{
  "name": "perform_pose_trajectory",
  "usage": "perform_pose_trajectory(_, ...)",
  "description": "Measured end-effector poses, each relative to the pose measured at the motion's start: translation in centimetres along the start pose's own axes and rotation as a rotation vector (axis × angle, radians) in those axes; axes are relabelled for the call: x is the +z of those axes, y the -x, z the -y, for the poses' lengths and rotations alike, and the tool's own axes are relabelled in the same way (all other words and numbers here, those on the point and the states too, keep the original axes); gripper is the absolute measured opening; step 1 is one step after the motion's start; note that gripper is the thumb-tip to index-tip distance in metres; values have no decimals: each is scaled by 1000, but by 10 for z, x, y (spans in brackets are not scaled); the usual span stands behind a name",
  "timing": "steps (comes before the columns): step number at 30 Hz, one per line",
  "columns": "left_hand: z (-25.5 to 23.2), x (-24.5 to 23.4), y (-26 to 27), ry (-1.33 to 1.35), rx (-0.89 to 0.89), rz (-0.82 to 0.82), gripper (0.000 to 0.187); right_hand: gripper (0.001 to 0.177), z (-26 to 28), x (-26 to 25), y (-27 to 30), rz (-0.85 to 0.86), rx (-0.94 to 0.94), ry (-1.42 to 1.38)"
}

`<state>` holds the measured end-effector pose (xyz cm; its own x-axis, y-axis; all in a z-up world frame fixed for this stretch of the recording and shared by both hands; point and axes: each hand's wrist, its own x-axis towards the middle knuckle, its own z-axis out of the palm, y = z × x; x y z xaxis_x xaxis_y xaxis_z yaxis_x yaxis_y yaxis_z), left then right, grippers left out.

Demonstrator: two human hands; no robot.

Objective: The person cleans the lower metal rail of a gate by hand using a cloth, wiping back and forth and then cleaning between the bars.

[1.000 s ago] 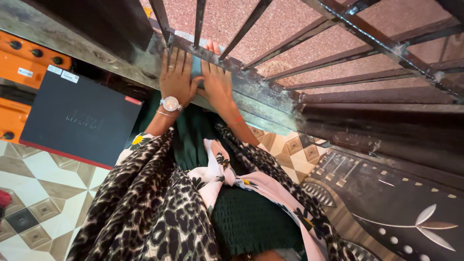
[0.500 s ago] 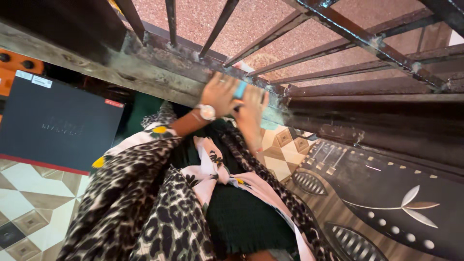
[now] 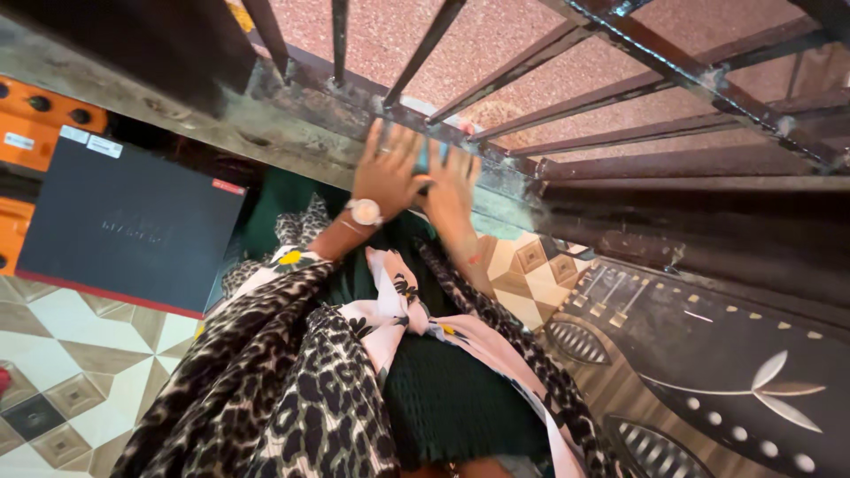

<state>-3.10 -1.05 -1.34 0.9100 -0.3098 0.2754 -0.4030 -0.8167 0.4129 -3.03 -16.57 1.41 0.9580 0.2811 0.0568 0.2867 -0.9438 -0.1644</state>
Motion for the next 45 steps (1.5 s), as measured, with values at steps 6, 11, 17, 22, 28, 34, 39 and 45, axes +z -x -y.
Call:
perform_pose_trajectory(6, 49, -62, 30, -143, -205, -39, 81, 122, 76, -5, -44, -90, -283, -28)
perform_pose_trajectory(11, 66, -86, 40, -143, -320, -68, 78, 120, 106, 11, -63, -56, -324, -44)
perform_pose_trajectory(17, 55, -77, 33, -102, -325, -113, 90, 108, 88, 27, -55, -30, -268, 25)
perform_pose_trajectory(22, 38, -61, 21, -56, -112, -30, 93, 105, 48, 15, -21, -75, -209, -11)
perform_pose_trajectory(28, -11, -3, -6, 59, 98, 33, 96, 86, -24, 17, 27, -20, 84, 162)
perform_pose_trajectory(34, -51, 37, -24, 141, 222, 55, 100, 81, -80, 33, 58, -144, 216, 329)
perform_pose_trajectory(39, -39, 20, -15, 125, 171, -11, 92, 87, -52, 15, 44, -116, 134, 53)
perform_pose_trajectory(45, 6, -31, 10, -12, 3, -17, 93, 89, 10, 11, 6, -52, -75, 85)
